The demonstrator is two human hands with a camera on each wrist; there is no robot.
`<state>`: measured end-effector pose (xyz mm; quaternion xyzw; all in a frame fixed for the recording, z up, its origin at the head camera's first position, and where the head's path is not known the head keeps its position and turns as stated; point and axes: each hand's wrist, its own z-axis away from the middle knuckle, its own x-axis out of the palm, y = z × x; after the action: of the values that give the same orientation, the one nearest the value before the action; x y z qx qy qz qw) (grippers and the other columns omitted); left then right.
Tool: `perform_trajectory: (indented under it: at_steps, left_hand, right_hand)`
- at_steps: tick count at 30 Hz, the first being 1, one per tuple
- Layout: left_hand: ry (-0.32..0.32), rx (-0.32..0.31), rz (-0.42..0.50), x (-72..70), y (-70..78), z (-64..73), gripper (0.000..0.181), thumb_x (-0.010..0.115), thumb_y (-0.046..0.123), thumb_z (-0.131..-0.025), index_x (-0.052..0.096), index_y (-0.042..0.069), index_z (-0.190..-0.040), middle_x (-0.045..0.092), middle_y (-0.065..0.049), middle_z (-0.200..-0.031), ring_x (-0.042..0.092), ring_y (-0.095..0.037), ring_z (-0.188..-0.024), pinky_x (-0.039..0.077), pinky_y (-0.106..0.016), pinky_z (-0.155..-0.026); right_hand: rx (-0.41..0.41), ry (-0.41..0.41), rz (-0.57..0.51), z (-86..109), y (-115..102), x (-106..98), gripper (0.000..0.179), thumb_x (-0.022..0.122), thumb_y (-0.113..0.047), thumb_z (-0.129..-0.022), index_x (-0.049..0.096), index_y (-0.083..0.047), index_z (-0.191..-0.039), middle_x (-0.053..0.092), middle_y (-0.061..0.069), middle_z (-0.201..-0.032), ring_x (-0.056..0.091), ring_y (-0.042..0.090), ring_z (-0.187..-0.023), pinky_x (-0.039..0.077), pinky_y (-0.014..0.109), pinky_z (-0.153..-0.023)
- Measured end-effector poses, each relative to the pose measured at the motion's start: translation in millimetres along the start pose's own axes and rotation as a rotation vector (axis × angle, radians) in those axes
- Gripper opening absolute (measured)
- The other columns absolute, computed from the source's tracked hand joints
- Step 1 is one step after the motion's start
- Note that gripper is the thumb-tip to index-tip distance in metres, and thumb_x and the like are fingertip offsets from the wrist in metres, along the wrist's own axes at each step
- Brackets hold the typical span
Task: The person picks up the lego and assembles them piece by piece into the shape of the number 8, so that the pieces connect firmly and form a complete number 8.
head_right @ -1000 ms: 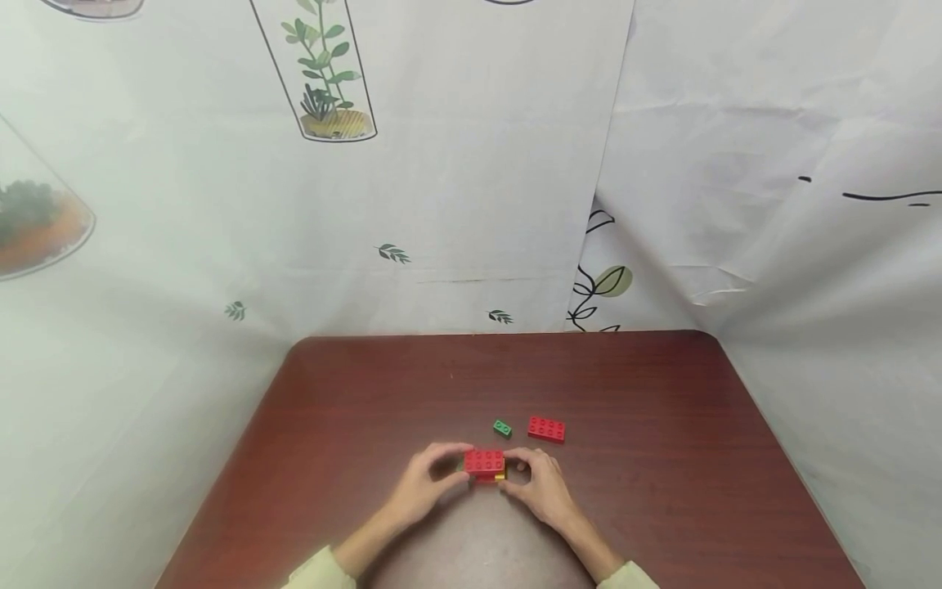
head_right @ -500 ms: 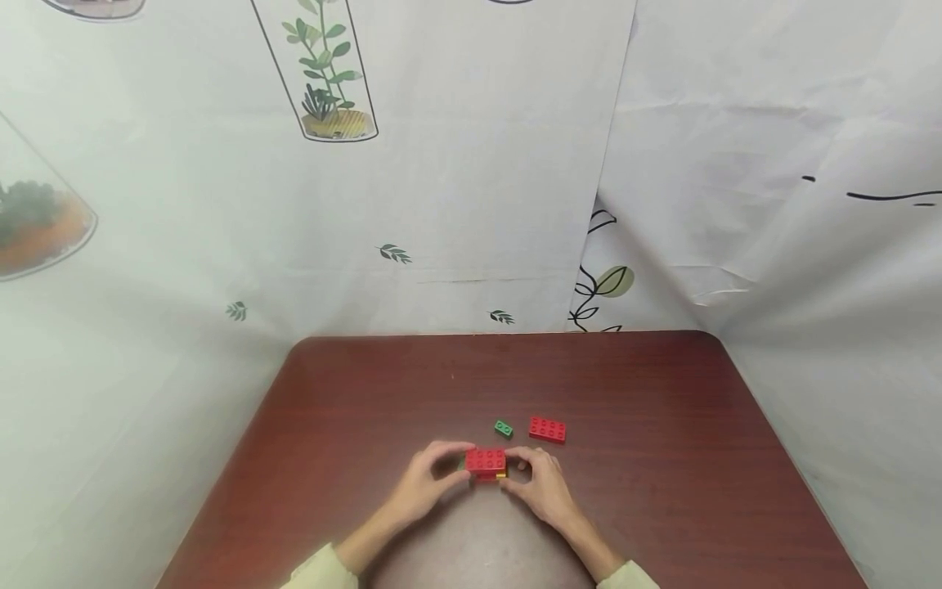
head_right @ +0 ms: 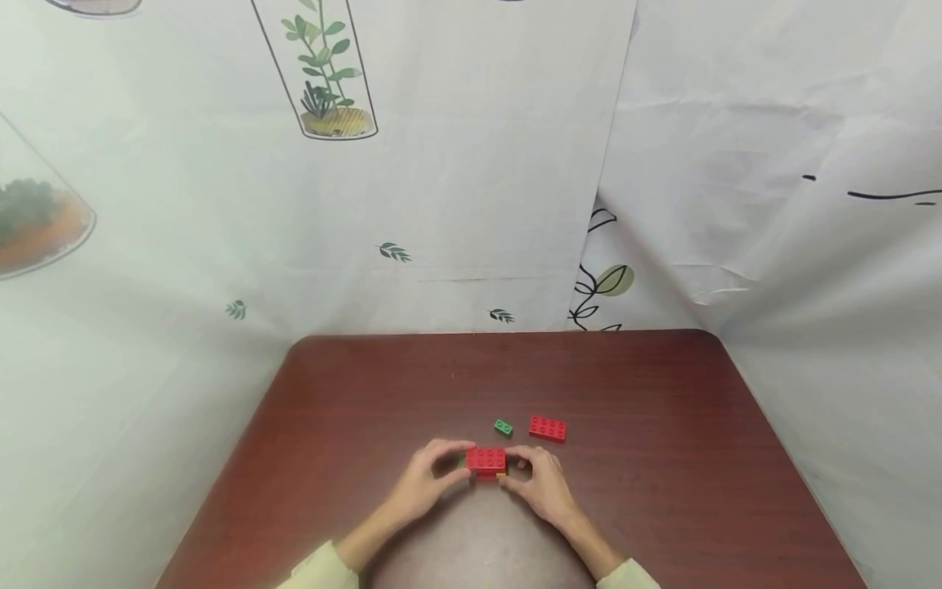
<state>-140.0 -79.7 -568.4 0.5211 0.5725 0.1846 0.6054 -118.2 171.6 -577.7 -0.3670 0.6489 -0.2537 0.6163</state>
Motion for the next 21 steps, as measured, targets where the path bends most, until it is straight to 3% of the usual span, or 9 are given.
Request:
perform_trajectory:
  at_steps: [9,21]
  left_hand:
    - [-0.008,0.067,-0.132,-0.4,-3.0,-1.0,0.040,0.081,0.025,-0.096,0.073,0.023,-0.135,0.070,0.009,-0.123,0.059,-0.012,-0.115,0.044,-0.043,-0.100]
    - [0.027,0.200,-0.208,0.5,-6.7,-1.8,0.040,0.084,0.023,-0.094,0.073,0.017,-0.132,0.074,0.008,-0.122,0.063,-0.020,-0.112,0.043,-0.042,-0.095]
  right_hand:
    - [0.013,0.000,0.002,-0.2,-1.8,-1.1,0.036,0.094,-0.013,-0.080,0.079,-0.009,-0.113,0.063,-0.006,-0.088,0.052,0.011,-0.080,0.043,0.028,-0.072]
    - [0.031,-0.002,-0.013,1.0,-1.0,-0.5,0.036,0.095,-0.015,-0.080,0.080,-0.010,-0.112,0.062,-0.007,-0.088,0.052,0.011,-0.081,0.042,0.029,-0.074]
